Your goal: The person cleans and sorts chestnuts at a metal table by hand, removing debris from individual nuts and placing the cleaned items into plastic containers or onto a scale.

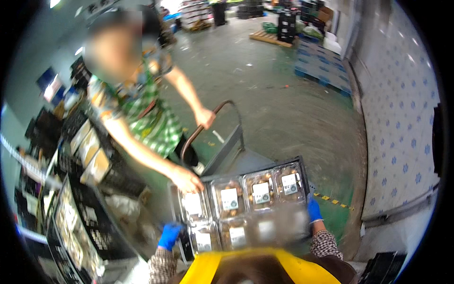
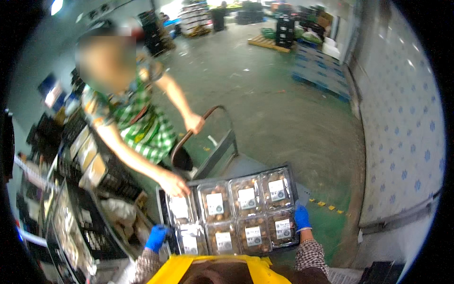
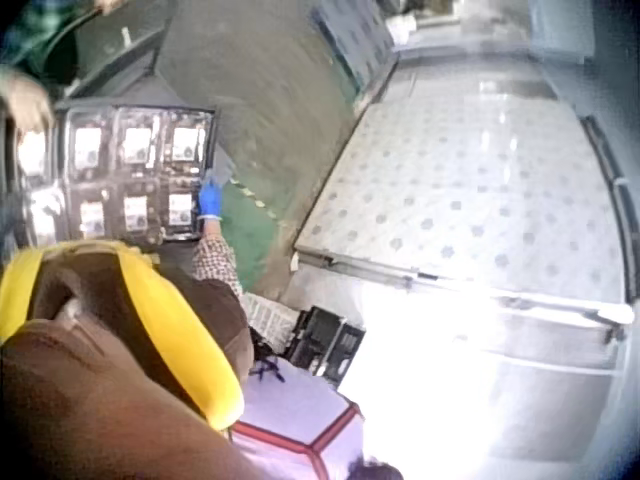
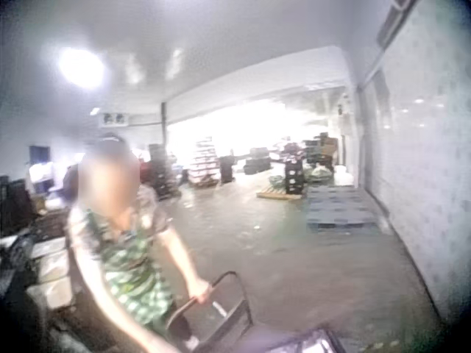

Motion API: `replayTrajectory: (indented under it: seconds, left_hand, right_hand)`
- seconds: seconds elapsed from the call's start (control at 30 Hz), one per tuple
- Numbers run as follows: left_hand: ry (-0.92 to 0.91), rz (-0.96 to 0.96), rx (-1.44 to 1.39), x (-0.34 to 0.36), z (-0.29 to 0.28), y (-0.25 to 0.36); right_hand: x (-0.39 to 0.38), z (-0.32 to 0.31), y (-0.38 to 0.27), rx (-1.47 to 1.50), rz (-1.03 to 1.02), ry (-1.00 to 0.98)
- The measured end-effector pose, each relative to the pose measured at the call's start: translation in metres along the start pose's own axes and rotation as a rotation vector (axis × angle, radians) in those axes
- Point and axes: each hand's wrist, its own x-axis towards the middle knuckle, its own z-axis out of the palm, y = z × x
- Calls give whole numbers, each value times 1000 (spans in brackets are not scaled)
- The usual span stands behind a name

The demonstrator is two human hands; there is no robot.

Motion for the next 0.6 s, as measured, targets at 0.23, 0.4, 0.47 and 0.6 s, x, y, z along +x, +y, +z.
replayTrajectory:
  seconds: [0.23,0.4,0.47,0.6]
  left_hand:
    - [74,95,-49,-21,-8,-56]
    - [160,162,-64,-64,5,-51]
    - [218,101,-85,-82,17,-46]
    - [281,150,-94,-87,34,-65]
  right_hand:
    - [12,10,17,152,81,-44]
    - [-4,11,-18,447,-4,-144]
    - [3,11,-18,561,-7,-193]
    - [41,26,-2,387,-135,-125]
